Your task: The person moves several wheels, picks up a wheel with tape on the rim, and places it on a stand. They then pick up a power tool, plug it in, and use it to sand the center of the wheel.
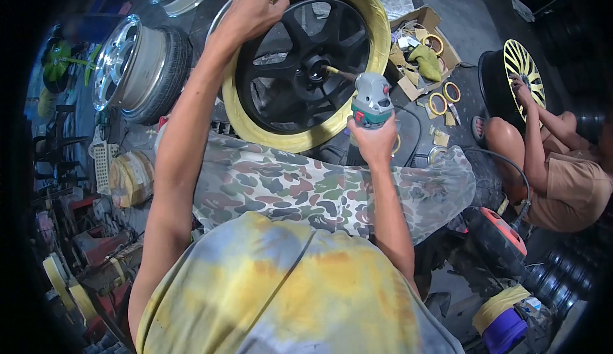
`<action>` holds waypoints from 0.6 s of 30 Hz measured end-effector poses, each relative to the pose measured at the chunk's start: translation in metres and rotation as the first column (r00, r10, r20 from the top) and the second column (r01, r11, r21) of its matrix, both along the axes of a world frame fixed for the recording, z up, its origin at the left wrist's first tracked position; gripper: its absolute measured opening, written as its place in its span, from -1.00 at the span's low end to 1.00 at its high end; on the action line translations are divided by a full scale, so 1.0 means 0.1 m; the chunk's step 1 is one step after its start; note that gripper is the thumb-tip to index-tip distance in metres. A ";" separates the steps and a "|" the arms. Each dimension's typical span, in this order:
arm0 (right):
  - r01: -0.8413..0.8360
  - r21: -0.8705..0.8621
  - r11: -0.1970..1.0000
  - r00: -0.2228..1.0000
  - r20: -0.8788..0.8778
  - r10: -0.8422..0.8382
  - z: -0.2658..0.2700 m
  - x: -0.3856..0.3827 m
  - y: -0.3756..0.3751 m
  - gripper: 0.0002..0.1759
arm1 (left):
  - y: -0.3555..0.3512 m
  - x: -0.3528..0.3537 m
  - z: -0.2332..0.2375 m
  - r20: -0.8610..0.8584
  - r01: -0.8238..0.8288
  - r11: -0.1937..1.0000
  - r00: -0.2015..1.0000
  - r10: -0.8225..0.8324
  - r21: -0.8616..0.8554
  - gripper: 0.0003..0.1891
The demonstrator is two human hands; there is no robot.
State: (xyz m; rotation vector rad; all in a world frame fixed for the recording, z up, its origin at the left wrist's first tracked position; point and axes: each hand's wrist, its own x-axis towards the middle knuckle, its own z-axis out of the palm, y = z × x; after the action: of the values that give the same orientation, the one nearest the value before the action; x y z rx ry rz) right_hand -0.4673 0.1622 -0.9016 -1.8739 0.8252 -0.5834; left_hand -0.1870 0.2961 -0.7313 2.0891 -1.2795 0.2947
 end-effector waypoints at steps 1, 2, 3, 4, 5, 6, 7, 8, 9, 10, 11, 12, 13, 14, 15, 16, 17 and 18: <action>0.001 0.008 1.000 1.000 0.004 -0.001 0.08 0.03 -0.01 -0.24 | -0.01 -0.01 0.00 0.018 -0.012 1.000 1.000 0.012 0.012 -0.84; -0.004 0.005 1.000 1.000 0.006 0.004 0.16 0.04 0.00 -0.24 | -0.03 -0.02 -0.01 0.034 -0.026 0.999 0.999 0.025 0.024 -0.86; -0.005 -0.051 0.999 0.999 -0.044 0.003 0.23 0.05 0.01 -0.23 | -0.04 -0.02 -0.01 0.035 -0.031 0.999 0.999 0.030 0.021 -0.86; -0.008 -0.105 0.994 0.995 -0.095 -0.002 0.26 0.06 0.02 -0.22 | -0.07 -0.01 -0.02 0.040 -0.030 0.999 0.999 0.029 0.024 -0.87; -0.013 -0.109 0.994 0.995 -0.096 0.002 0.27 0.05 0.05 -0.22 | -0.09 0.01 -0.02 0.047 -0.029 0.999 0.998 0.028 0.025 -0.89; -0.009 -0.088 0.996 0.995 -0.104 0.000 0.27 0.02 0.07 -0.21 | -0.12 0.03 -0.03 0.047 -0.033 0.999 0.998 0.032 0.020 -0.89; -0.005 -0.066 0.998 0.994 -0.113 -0.003 0.25 0.00 0.09 -0.20 | -0.15 0.05 -0.05 0.037 -0.023 0.999 0.999 0.022 0.024 -0.89; -0.009 -0.069 0.998 0.993 -0.114 0.002 0.21 0.00 0.08 -0.20 | -0.17 0.08 -0.07 0.025 -0.014 0.999 1.000 0.014 0.028 -0.88; 0.000 -0.058 0.998 0.996 -0.091 -0.005 0.15 0.00 0.07 -0.21 | -0.19 0.11 -0.10 0.023 -0.020 0.999 1.000 0.020 0.027 -0.88; 0.013 -0.045 0.999 0.998 -0.069 -0.016 0.12 -0.02 0.07 -0.21 | -0.21 0.13 -0.13 0.059 0.003 1.000 0.998 -0.003 0.002 -0.88; 0.011 -0.042 0.999 0.999 -0.047 -0.013 0.11 -0.02 0.03 -0.23 | -0.22 0.13 -0.15 0.098 0.032 0.999 0.995 -0.030 -0.022 -0.89; 0.015 -0.043 0.999 0.999 -0.046 -0.017 0.12 -0.01 0.00 -0.23 | -0.24 0.15 -0.17 0.099 0.036 0.999 0.995 -0.034 -0.022 -0.89; 0.010 -0.038 0.999 0.999 -0.046 -0.012 0.16 0.00 -0.03 -0.23 | -0.25 0.15 -0.17 0.102 0.030 0.999 0.994 -0.028 -0.015 -0.89; 0.004 -0.034 0.999 0.999 -0.046 -0.005 0.18 0.00 -0.05 -0.24 | -0.25 0.15 -0.17 0.105 0.022 1.000 0.994 -0.021 -0.008 -0.89; 0.005 -0.052 0.999 0.999 -0.035 -0.007 0.11 0.00 -0.08 -0.23 | -0.25 0.16 -0.17 0.107 0.021 1.000 0.994 -0.020 -0.011 -0.89; 0.002 -0.055 0.998 0.999 -0.032 -0.004 0.10 -0.01 -0.07 -0.23 | -0.25 0.19 -0.17 0.102 0.029 0.999 0.994 -0.026 -0.029 -0.90; 0.003 -0.037 0.999 0.999 -0.045 -0.005 0.09 -0.02 -0.05 -0.24 | -0.25 0.22 -0.18 0.097 0.036 0.998 0.995 -0.031 -0.046 -0.90; 0.005 -0.018 1.000 0.998 -0.061 -0.006 0.07 -0.04 -0.02 -0.24 | -0.26 0.27 -0.19 0.097 0.033 0.998 0.995 -0.028 -0.046 -0.90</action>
State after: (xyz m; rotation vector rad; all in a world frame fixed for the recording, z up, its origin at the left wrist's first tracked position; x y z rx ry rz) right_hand -0.4710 0.1604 -0.8950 -1.9141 0.8672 -0.5410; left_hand -0.1602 0.2700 -0.7504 2.0353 -1.3462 0.4124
